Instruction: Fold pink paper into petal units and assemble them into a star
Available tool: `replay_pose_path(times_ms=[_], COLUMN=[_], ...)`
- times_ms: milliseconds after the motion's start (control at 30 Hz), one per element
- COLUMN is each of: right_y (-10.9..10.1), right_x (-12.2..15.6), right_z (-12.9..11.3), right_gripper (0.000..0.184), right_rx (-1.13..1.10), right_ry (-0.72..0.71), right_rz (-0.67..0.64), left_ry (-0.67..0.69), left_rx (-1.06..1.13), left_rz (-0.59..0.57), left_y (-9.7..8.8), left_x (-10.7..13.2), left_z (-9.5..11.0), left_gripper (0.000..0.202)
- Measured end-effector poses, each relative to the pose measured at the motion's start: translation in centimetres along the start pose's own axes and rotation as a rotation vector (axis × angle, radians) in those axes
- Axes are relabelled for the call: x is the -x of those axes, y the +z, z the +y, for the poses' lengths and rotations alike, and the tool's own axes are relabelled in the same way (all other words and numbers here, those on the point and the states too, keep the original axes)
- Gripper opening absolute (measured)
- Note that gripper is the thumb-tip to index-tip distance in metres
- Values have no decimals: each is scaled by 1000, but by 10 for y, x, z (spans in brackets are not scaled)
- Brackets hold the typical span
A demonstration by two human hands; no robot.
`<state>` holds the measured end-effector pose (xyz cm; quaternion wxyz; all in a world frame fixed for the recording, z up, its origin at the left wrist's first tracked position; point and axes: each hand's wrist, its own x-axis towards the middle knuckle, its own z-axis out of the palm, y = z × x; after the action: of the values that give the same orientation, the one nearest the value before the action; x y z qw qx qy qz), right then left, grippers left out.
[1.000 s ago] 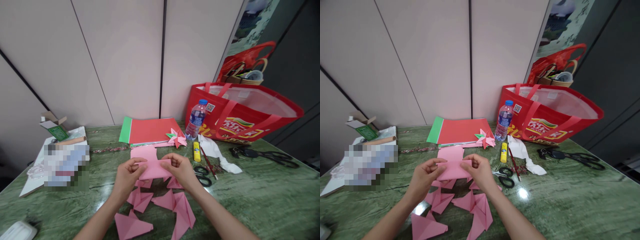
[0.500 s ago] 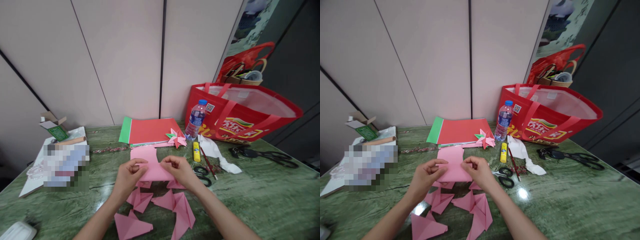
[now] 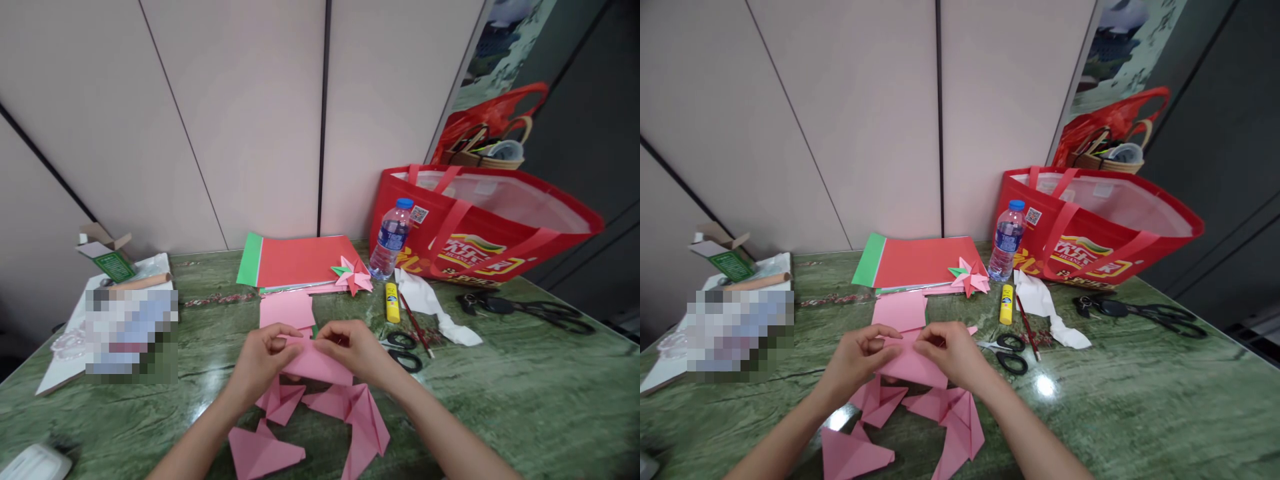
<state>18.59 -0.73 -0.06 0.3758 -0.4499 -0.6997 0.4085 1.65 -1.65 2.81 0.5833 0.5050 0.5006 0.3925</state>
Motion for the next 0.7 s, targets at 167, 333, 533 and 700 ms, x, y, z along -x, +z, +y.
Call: replay_pose_path(times_ms=[167,333,533,700], right_y=[-1,-2,-3,-2], right_x=[0,0,2,3], right_z=[2,4,-3,-6], right_gripper=[19,18,14,14], right_rx=[-28,-50,-21,9], right_ry=[-10,18,7,-8], right_rz=[-28,-59,-64,-40], left_ry=[0,36,33,37], left_rx=[-28,-85,-113,-102], left_rz=[-15,-42,-46,-72], left_y=[-1,-4,-4,-3], left_x=[-1,-4,-4,-4], left_z=[-3,-8,-9,-10], left_gripper=[17,16,15,17])
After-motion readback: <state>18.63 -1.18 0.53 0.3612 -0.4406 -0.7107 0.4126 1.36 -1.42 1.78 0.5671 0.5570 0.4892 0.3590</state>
